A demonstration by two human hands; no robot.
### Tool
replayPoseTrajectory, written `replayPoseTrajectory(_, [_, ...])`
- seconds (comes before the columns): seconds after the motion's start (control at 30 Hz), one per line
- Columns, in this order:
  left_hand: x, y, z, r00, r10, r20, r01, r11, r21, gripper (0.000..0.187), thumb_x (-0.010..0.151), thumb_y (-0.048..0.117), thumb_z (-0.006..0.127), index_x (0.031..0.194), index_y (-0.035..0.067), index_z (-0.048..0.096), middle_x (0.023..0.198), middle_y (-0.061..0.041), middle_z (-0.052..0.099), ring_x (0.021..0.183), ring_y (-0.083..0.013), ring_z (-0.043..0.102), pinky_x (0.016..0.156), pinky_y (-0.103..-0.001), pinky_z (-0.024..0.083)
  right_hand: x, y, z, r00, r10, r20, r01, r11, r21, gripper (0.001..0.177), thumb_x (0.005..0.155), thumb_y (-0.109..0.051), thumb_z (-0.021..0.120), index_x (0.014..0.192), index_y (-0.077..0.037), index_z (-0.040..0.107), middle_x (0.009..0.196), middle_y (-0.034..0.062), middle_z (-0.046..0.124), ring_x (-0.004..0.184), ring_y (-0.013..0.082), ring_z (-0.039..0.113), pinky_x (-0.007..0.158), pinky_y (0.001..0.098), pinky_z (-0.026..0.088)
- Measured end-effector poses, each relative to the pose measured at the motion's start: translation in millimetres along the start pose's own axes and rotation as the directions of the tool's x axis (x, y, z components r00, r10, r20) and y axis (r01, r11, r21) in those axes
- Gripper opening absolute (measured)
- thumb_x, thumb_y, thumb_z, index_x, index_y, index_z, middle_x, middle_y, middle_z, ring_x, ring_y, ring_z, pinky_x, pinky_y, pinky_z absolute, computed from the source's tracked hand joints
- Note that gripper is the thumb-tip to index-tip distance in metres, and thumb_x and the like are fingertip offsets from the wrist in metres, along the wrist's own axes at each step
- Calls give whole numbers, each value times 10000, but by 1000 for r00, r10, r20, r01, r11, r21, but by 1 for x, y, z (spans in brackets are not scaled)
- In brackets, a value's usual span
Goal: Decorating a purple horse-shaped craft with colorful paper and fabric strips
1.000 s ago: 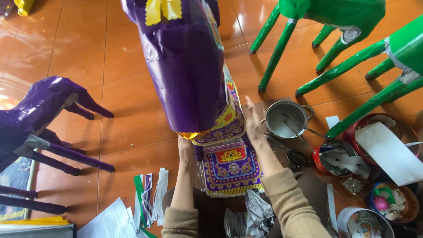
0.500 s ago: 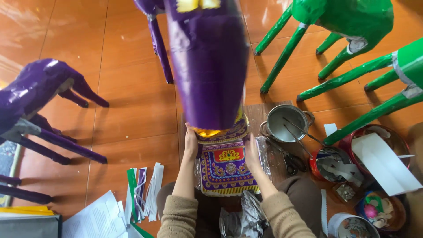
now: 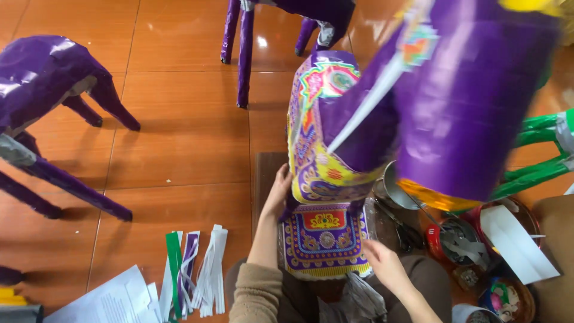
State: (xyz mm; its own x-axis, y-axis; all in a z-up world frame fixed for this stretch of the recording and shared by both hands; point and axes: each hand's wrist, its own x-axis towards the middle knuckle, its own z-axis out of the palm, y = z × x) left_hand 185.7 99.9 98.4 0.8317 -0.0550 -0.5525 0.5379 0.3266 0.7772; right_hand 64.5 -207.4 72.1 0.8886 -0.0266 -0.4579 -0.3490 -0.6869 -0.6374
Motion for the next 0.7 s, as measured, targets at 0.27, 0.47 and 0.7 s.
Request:
replayPoseTrajectory(0.27, [65,-63,-48,915,297,273,-67,781,-621,1028,722,175,835,1532,114,203,885,-92,721,835,-192,710,766,-353,592,-2,-82,32,885,-64,462,230,922,-312,462,970,-253,547,1415,-155,468,1498,38,425,1419,206,353,1157,378,350])
replayPoseTrajectory(0.47, [61,-66,-46,900,321,295,-28,718,-695,915,778,55,765,1524,107,239,870,-115,733,809,-167,711,779,-301,584,-9,-194,43,467,-776,424,800,166,-576,621,850,-201,648,1403,-15,434,1534,186,310,1440,330,212,1165,535,113])
replayPoseTrajectory(0.7, [66,-77,-48,918,285,274,-13,714,-700,954,770,-11,744,1544,138,206,844,-84,724,654,-101,673,613,-189,560,21,-253,73,862,-280,421,212,-556,-803,739,984,-468,258,1510,45,186,1598,246,144,1475,393,124,1185,537,67])
